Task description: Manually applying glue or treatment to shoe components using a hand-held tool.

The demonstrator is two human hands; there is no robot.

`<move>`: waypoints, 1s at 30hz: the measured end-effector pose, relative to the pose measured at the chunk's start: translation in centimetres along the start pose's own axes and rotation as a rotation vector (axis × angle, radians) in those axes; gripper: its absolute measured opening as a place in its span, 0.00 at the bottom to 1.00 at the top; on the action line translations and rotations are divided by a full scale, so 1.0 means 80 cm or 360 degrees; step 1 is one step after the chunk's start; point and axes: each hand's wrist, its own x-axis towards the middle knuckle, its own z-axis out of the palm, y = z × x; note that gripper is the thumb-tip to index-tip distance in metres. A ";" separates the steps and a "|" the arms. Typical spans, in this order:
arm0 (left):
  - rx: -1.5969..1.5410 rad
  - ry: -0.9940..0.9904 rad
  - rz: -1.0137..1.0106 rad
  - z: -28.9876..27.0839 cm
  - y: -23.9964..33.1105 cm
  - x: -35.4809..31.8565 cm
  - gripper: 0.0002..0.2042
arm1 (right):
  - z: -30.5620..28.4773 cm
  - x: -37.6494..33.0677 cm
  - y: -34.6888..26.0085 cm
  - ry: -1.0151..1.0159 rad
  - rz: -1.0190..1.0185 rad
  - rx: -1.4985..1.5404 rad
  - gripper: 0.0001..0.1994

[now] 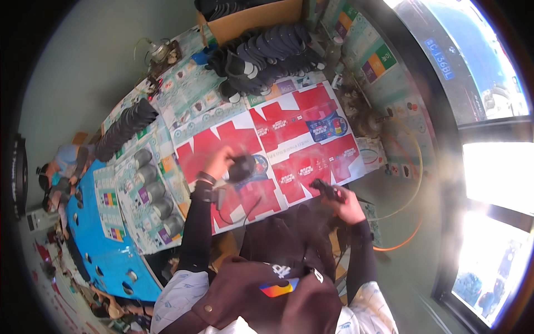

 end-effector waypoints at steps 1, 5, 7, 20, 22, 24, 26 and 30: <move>0.0065 -0.0266 0.0049 0.022 0.020 -0.020 0.11 | -0.003 0.016 -0.001 0.0007 -0.0075 0.0000 0.20; 0.0735 -0.0607 0.0334 0.117 0.090 -0.045 0.09 | -0.029 0.051 -0.011 -0.0212 -0.0160 -0.0204 0.17; 0.0887 -0.0420 0.0485 0.154 0.104 -0.063 0.14 | -0.040 0.058 -0.012 -0.0312 -0.0215 -0.0184 0.18; 0.0003 0.0661 -0.0929 0.262 0.072 -0.112 0.21 | -0.091 0.077 0.012 -0.0255 -0.0213 -0.0068 0.18; 0.0192 0.0801 -0.0656 0.271 0.105 -0.097 0.24 | -0.097 0.081 0.014 -0.0190 -0.0284 0.0035 0.16; -0.0064 0.0616 -0.0715 0.281 0.144 -0.070 0.21 | -0.103 0.081 0.013 -0.0153 -0.0260 0.0083 0.15; -0.0116 0.0531 -0.0706 0.283 0.173 -0.032 0.20 | -0.106 0.078 0.009 -0.0081 -0.0344 0.0060 0.14; -0.0323 0.0523 -0.0660 0.291 0.203 0.034 0.19 | -0.104 0.073 -0.013 -0.0023 -0.0183 -0.0142 0.15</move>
